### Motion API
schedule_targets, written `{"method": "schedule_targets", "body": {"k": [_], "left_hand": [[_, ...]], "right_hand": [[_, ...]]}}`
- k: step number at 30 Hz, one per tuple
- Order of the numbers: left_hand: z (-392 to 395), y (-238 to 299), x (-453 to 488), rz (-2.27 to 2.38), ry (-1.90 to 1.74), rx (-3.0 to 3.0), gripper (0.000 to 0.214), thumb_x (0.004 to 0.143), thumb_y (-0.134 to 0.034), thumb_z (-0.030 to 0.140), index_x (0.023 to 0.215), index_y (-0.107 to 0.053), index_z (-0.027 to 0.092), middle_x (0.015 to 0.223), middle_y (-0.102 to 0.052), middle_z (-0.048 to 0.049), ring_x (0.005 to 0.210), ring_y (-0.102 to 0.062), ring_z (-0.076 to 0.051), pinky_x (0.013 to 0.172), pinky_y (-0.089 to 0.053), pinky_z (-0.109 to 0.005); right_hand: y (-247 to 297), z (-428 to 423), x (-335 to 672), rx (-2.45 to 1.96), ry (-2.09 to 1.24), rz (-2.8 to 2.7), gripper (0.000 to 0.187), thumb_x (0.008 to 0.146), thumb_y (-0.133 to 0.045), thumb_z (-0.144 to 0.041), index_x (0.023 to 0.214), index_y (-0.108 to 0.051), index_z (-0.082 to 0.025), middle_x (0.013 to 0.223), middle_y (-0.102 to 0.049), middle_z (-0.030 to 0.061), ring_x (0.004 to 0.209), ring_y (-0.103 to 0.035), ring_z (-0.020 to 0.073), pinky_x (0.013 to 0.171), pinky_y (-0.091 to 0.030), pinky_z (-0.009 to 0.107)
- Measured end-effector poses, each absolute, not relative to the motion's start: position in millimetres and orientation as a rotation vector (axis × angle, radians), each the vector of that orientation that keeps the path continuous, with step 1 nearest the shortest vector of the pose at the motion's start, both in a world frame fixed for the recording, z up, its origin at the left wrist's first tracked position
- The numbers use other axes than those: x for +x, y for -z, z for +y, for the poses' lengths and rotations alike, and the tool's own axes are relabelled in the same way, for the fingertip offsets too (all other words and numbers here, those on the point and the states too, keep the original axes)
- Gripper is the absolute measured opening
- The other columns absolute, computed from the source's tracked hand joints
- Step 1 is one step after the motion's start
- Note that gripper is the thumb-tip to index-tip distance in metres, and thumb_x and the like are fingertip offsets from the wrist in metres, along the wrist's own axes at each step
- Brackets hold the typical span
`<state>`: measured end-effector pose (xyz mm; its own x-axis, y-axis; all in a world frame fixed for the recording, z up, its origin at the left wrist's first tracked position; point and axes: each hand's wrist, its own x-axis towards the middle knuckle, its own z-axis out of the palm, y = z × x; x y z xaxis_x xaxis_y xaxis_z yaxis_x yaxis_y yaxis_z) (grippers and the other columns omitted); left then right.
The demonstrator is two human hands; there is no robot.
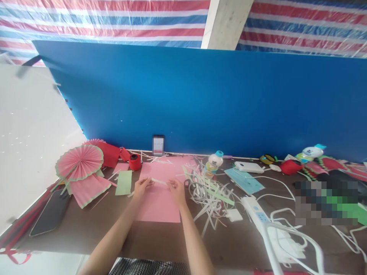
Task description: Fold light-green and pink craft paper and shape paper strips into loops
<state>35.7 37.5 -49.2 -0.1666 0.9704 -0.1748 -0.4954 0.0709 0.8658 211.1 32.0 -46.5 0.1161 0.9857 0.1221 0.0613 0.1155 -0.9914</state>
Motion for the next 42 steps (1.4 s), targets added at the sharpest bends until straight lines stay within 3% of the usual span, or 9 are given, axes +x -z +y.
{"method": "schedule_targets", "body": {"k": [5,10,18,22,28,32,35,38,42], "left_hand": [[33.8,49.3,39.5,0.944,-1.445,0.703,0.032,0.061,-0.069,0.038,0.077,-0.06,0.011,0.068,-0.067,-0.0065,0.07,-0.065,-0.021,0.072,-0.051,-0.036],[28.6,48.1,42.8,0.916,-1.309,0.842,0.046,0.059,-0.072,0.032,0.098,-0.056,0.015,0.088,-0.068,-0.0107,0.083,-0.064,-0.022,0.075,-0.05,-0.035],[24.6,46.0,43.8,1.064,-1.253,0.989,0.045,0.061,-0.07,0.034,0.099,-0.055,0.015,0.078,-0.069,-0.0075,0.073,-0.064,-0.02,0.062,-0.048,-0.025],[22.0,43.1,44.2,1.121,-1.241,0.982,0.046,0.06,-0.07,0.035,0.099,-0.056,0.015,0.067,-0.068,-0.0043,0.065,-0.064,-0.019,0.055,-0.046,-0.023],[24.8,44.4,42.4,0.981,-1.268,0.85,0.05,0.061,-0.069,0.033,0.105,-0.053,0.016,0.07,-0.068,-0.0034,0.073,-0.065,-0.019,0.074,-0.049,-0.029],[26.7,48.1,43.2,0.945,-1.292,0.806,0.032,0.063,-0.068,0.033,0.087,-0.058,0.014,0.075,-0.068,-0.006,0.077,-0.065,-0.02,0.08,-0.047,-0.033],[26.6,49.8,44.8,0.922,-1.275,0.816,0.027,0.065,-0.066,0.034,0.079,-0.059,0.013,0.076,-0.068,-0.0065,0.077,-0.065,-0.022,0.081,-0.047,-0.035],[25.2,49.1,46.6,0.927,-1.238,0.872,0.026,0.068,-0.063,0.034,0.083,-0.059,0.014,0.08,-0.068,-0.0075,0.079,-0.064,-0.022,0.082,-0.046,-0.036],[21.8,47.4,48.5,0.945,-1.209,1.007,0.025,0.069,-0.061,0.033,0.088,-0.059,0.017,0.086,-0.067,-0.0076,0.084,-0.063,-0.022,0.081,-0.045,-0.035]], "right_hand": [[55.6,31.5,211.9,-1.193,-1.0,-1.137,0.035,0.066,-0.064,-0.04,0.088,-0.058,-0.013,0.07,-0.061,0.0036,0.053,-0.055,0.0122,0.051,-0.046,0.026],[56.1,26.1,209.0,-1.211,-0.961,-1.249,0.034,0.068,-0.061,-0.041,0.089,-0.061,-0.014,0.069,-0.061,0.004,0.057,-0.055,0.0139,0.053,-0.047,0.026],[51.2,22.9,210.4,-1.155,-1.049,-1.276,0.026,0.065,-0.065,-0.036,0.081,-0.063,-0.015,0.077,-0.063,0.0063,0.063,-0.058,0.0162,0.061,-0.05,0.03],[52.4,21.6,209.4,-1.14,-1.037,-1.295,0.032,0.067,-0.062,-0.034,0.093,-0.06,-0.016,0.067,-0.06,0.0021,0.059,-0.056,0.0149,0.057,-0.048,0.028],[53.0,22.1,218.3,-1.201,-0.948,-1.333,0.037,0.074,-0.054,-0.035,0.104,-0.058,-0.014,0.064,-0.055,-0.0007,0.057,-0.052,0.0121,0.055,-0.044,0.024],[53.1,24.1,223.3,-1.248,-0.905,-1.34,0.041,0.079,-0.048,-0.037,0.111,-0.054,-0.013,0.066,-0.056,0.0002,0.059,-0.053,0.0133,0.058,-0.044,0.026],[52.0,22.6,221.8,-1.32,-0.701,-1.398,0.037,0.081,-0.044,-0.034,0.111,-0.054,-0.014,0.082,-0.062,0.0063,0.074,-0.057,0.0179,0.068,-0.045,0.031],[49.2,17.1,215.3,-1.403,-0.237,-1.532,0.027,0.082,-0.043,-0.028,0.103,-0.058,-0.019,0.102,-0.059,0.0097,0.097,-0.051,0.0226,0.086,-0.036,0.04],[46.0,9.2,200.7,-1.329,0.056,-1.811,0.023,0.084,-0.042,-0.021,0.093,-0.062,-0.022,0.093,-0.062,0.0064,0.094,-0.052,0.0202,0.087,-0.032,0.037]]}}
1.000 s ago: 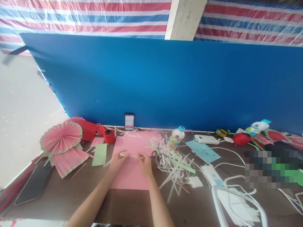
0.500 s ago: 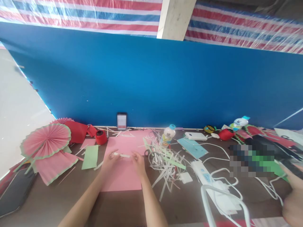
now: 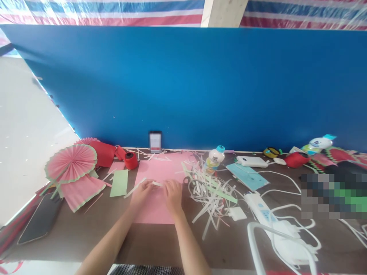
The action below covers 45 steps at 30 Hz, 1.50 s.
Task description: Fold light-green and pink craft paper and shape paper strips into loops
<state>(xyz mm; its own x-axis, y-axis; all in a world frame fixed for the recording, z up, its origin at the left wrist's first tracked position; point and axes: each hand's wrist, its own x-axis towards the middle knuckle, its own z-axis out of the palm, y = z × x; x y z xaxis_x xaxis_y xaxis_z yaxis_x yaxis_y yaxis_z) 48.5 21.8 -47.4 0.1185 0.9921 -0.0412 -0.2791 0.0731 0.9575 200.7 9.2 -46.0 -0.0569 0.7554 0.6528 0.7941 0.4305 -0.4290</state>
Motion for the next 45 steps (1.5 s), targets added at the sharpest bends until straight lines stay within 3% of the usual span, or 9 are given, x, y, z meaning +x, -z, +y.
{"method": "schedule_targets", "body": {"k": [4,12,22,33,40,45], "left_hand": [[16.3,47.8,49.5,0.977,-1.222,1.211,0.028,0.073,-0.057,0.03,0.098,-0.054,0.019,0.093,-0.065,-0.0086,0.09,-0.06,-0.022,0.081,-0.045,-0.032],[2.3,45.1,52.0,1.104,-1.152,1.57,0.035,0.082,-0.041,0.022,0.116,-0.032,0.018,0.097,-0.062,-0.0093,0.093,-0.059,-0.018,0.077,-0.047,-0.034],[1.9,49.8,49.3,1.2,-1.107,1.855,0.035,0.082,-0.04,0.02,0.116,-0.032,0.018,0.092,-0.064,-0.0093,0.085,-0.062,-0.019,0.072,-0.048,-0.032],[1.9,46.5,50.8,1.014,-1.113,1.563,0.036,0.082,-0.041,0.025,0.116,-0.03,0.018,0.086,-0.064,-0.0068,0.087,-0.061,-0.017,0.073,-0.049,-0.031],[4.7,38.4,50.2,1.004,-1.282,1.188,0.036,0.079,-0.047,0.029,0.112,-0.033,0.019,0.081,-0.067,-0.0056,0.086,-0.063,-0.018,0.084,-0.044,-0.037],[15.5,38.5,43.6,0.981,-1.412,0.87,0.045,0.074,-0.054,0.032,0.111,-0.034,0.02,0.079,-0.067,-0.0053,0.082,-0.065,-0.02,0.084,-0.045,-0.041]], "right_hand": [[45.0,7.3,189.6,-1.239,0.07,-1.996,0.023,0.086,-0.041,-0.02,0.093,-0.063,-0.022,0.088,-0.063,0.0045,0.087,-0.053,0.0172,0.08,-0.032,0.031],[39.8,7.1,191.0,-1.159,0.219,-2.071,0.017,0.085,-0.044,-0.018,0.087,-0.061,-0.019,0.082,-0.064,0.0033,0.081,-0.052,0.0149,0.076,-0.029,0.029],[33.1,2.1,191.0,-1.171,0.204,-2.11,0.015,0.084,-0.045,-0.016,0.081,-0.059,-0.019,0.076,-0.064,0.0008,0.077,-0.052,0.0124,0.078,-0.024,0.031],[38.6,4.6,185.3,-1.24,-0.091,-1.842,0.011,0.078,-0.051,-0.019,0.07,-0.06,-0.02,0.071,-0.064,0.0003,0.074,-0.054,0.0149,0.074,-0.03,0.031],[40.9,13.3,199.3,-1.377,-0.398,-1.25,0.019,0.074,-0.053,-0.032,0.074,-0.061,-0.015,0.071,-0.063,0.0046,0.068,-0.055,0.0171,0.067,-0.041,0.03],[37.4,21.1,254.6,-1.556,-0.202,-0.808,0.031,0.077,-0.047,-0.037,0.075,-0.063,-0.011,0.07,-0.063,0.0074,0.067,-0.056,0.0198,0.067,-0.043,0.032]]}}
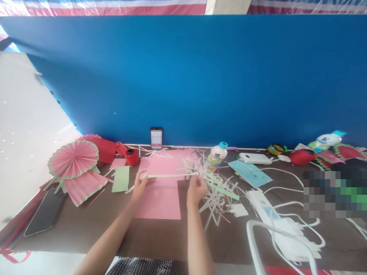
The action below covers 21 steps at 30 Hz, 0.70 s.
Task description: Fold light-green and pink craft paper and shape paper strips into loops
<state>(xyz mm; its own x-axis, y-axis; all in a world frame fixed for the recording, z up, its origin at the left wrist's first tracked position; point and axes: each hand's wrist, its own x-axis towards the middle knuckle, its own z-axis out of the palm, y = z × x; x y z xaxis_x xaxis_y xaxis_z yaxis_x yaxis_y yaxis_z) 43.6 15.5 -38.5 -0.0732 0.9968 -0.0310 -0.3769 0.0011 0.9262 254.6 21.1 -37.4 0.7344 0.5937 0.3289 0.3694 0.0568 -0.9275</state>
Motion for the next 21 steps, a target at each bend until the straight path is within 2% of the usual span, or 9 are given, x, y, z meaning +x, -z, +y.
{"method": "schedule_targets", "body": {"k": [2,5,8,9,10,13,15,18,21], "left_hand": [[20.0,40.9,40.9,0.962,-1.459,0.809,0.048,0.072,-0.056,0.032,0.112,-0.034,0.019,0.077,-0.067,-0.005,0.082,-0.065,-0.021,0.084,-0.045,-0.043],[23.0,42.7,38.8,0.949,-1.487,0.77,0.049,0.071,-0.057,0.032,0.112,-0.033,0.018,0.075,-0.067,-0.0052,0.081,-0.065,-0.022,0.084,-0.045,-0.044],[20.8,41.7,39.5,0.955,-1.463,0.805,0.049,0.072,-0.056,0.033,0.113,-0.034,0.018,0.078,-0.068,-0.0065,0.082,-0.065,-0.022,0.084,-0.045,-0.043],[19.4,41.1,40.1,0.96,-1.444,0.831,0.048,0.073,-0.055,0.034,0.113,-0.034,0.018,0.079,-0.068,-0.007,0.083,-0.065,-0.021,0.084,-0.045,-0.043],[17.8,40.5,40.9,0.963,-1.422,0.859,0.047,0.074,-0.054,0.035,0.113,-0.034,0.018,0.081,-0.068,-0.0075,0.084,-0.064,-0.021,0.085,-0.045,-0.042],[12.7,38.3,43.6,0.953,-1.348,0.95,0.044,0.077,-0.051,0.036,0.113,-0.033,0.019,0.085,-0.067,-0.0084,0.086,-0.064,-0.02,0.085,-0.045,-0.041],[9.1,36.1,45.8,0.957,-1.302,1.021,0.042,0.079,-0.048,0.035,0.113,-0.033,0.019,0.088,-0.067,-0.0084,0.088,-0.063,-0.02,0.085,-0.046,-0.04],[3.9,31.5,48.1,0.995,-1.253,1.13,0.037,0.081,-0.045,0.033,0.113,-0.035,0.019,0.089,-0.066,-0.0073,0.09,-0.062,-0.019,0.086,-0.045,-0.039],[2.2,27.5,45.1,1.036,-1.211,1.267,0.032,0.083,-0.04,0.031,0.114,-0.039,0.02,0.095,-0.065,-0.0069,0.092,-0.061,-0.018,0.087,-0.045,-0.037]], "right_hand": [[37.7,21.3,279.9,-1.604,-0.024,-0.612,0.033,0.077,-0.046,-0.036,0.081,-0.063,-0.008,0.075,-0.063,0.0119,0.071,-0.057,0.0228,0.066,-0.044,0.034],[38.9,19.4,304.3,-1.679,0.161,-0.564,0.037,0.078,-0.042,-0.032,0.095,-0.06,-0.004,0.087,-0.061,0.0186,0.084,-0.057,0.0281,0.074,-0.043,0.039],[36.9,16.9,298.0,-1.722,0.33,-0.821,0.052,0.075,-0.044,-0.026,0.12,-0.042,0.0,0.115,-0.048,0.0251,0.111,-0.041,0.0349,0.089,-0.033,0.049],[35.3,15.9,288.5,-1.699,0.387,-0.938,0.06,0.074,-0.046,-0.025,0.127,-0.032,0.001,0.124,-0.04,0.026,0.118,-0.033,0.0359,0.092,-0.028,0.052],[33.6,14.9,276.3,-1.631,0.419,-1.085,0.061,0.074,-0.046,-0.023,0.129,-0.029,-0.001,0.126,-0.038,0.0252,0.119,-0.031,0.035,0.093,-0.027,0.052],[29.5,10.8,232.7,-1.365,0.285,-1.687,0.044,0.078,-0.044,-0.02,0.122,-0.043,-0.015,0.113,-0.053,0.0141,0.11,-0.043,0.0262,0.094,-0.028,0.045],[29.4,7.9,208.6,-1.257,0.203,-1.933,0.037,0.08,-0.046,-0.021,0.117,-0.048,-0.019,0.108,-0.058,0.0098,0.106,-0.047,0.0233,0.094,-0.026,0.042],[32.7,5.3,192.2,-1.168,0.153,-2.002,0.025,0.083,-0.044,-0.017,0.104,-0.057,-0.021,0.094,-0.064,0.006,0.095,-0.053,0.0191,0.091,-0.028,0.038],[35.4,4.5,194.7,-1.127,0.015,-1.95,0.021,0.084,-0.043,-0.016,0.093,-0.062,-0.021,0.084,-0.066,0.0043,0.084,-0.056,0.0173,0.087,-0.03,0.037]]}}
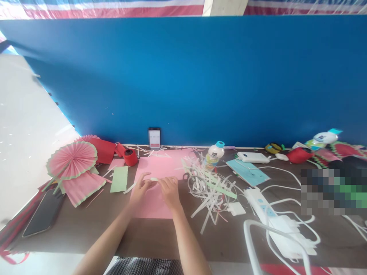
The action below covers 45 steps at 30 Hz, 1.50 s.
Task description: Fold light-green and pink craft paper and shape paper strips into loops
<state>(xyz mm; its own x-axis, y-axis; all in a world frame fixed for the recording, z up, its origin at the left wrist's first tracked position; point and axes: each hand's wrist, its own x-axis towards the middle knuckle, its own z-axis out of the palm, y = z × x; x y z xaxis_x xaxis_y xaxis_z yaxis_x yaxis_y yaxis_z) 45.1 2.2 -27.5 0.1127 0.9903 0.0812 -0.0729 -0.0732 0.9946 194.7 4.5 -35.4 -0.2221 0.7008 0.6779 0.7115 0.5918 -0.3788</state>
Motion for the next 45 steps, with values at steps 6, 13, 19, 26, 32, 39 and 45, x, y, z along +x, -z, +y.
{"method": "schedule_targets", "body": {"k": [6,13,19,26,32,39,45], "left_hand": [[11.0,32.3,27.8,1.376,-0.979,2.019,0.033,0.08,-0.037,0.014,0.106,-0.055,0.017,0.114,-0.056,-0.0106,0.114,-0.045,-0.023,0.098,-0.033,-0.04],[7.7,47.6,16.8,1.629,-0.625,2.343,0.043,0.082,-0.033,0.015,0.125,-0.039,0.015,0.131,-0.04,-0.0139,0.125,-0.031,-0.024,0.1,-0.026,-0.042],[19.7,54.5,-14.4,2.039,-0.505,2.266,0.031,0.077,-0.037,0.011,0.101,-0.056,0.009,0.113,-0.051,-0.0171,0.118,-0.037,-0.028,0.097,-0.027,-0.042],[76.8,30.4,-2.0,2.147,-0.509,1.959,0.022,0.076,-0.044,0.024,0.089,-0.06,0.014,0.09,-0.061,-0.0129,0.09,-0.055,-0.025,0.077,-0.039,-0.033],[106.6,29.4,14.5,2.206,-0.532,1.563,0.038,0.072,-0.052,0.039,0.101,-0.054,0.015,0.096,-0.062,-0.014,0.09,-0.058,-0.028,0.071,-0.041,-0.034],[92.1,33.7,21.5,2.201,-0.576,1.662,0.027,0.074,-0.049,0.036,0.089,-0.06,0.016,0.101,-0.057,-0.014,0.096,-0.053,-0.027,0.074,-0.04,-0.033],[74.5,38.9,18.1,2.266,-0.567,1.952,0.042,0.075,-0.048,0.045,0.107,-0.056,0.018,0.117,-0.048,-0.0162,0.108,-0.038,-0.034,0.083,-0.034,-0.045]], "right_hand": [[41.6,11.8,202.5,-1.195,-0.738,-1.201,0.02,0.076,-0.055,-0.037,0.08,-0.059,-0.018,0.077,-0.063,0.006,0.075,-0.057,0.0185,0.073,-0.042,0.033],[56.2,19.9,204.3,-1.116,-1.411,-1.026,0.028,0.061,-0.066,-0.042,0.068,-0.058,-0.016,0.067,-0.06,0.0017,0.069,-0.057,0.0156,0.068,-0.042,0.028],[42.6,14.4,222.6,-1.098,-1.639,-1.043,0.023,0.058,-0.07,-0.035,0.067,-0.059,-0.016,0.066,-0.057,0.0004,0.07,-0.059,0.0154,0.07,-0.043,0.027],[32.6,9.0,229.9,-1.093,-1.763,-1.05,0.021,0.059,-0.07,-0.031,0.066,-0.058,-0.016,0.065,-0.056,-0.0013,0.071,-0.06,0.0145,0.067,-0.042,0.025],[35.7,8.2,235.0,-1.046,-1.812,-1.116,0.023,0.059,-0.071,-0.031,0.069,-0.059,-0.014,0.067,-0.058,0.0,0.069,-0.059,0.0133,0.065,-0.041,0.024],[30.5,3.2,237.1,-1.111,-1.802,-1.279,0.032,0.06,-0.067,-0.043,0.071,-0.06,-0.014,0.068,-0.064,0.0034,0.057,-0.056,0.0118,0.053,-0.039,0.023],[20.2,-1.1,238.9,-1.124,-1.897,-1.449,0.035,0.061,-0.066,-0.047,0.073,-0.061,-0.014,0.073,-0.065,0.0041,0.056,-0.055,0.0107,0.05,-0.038,0.021]]}}
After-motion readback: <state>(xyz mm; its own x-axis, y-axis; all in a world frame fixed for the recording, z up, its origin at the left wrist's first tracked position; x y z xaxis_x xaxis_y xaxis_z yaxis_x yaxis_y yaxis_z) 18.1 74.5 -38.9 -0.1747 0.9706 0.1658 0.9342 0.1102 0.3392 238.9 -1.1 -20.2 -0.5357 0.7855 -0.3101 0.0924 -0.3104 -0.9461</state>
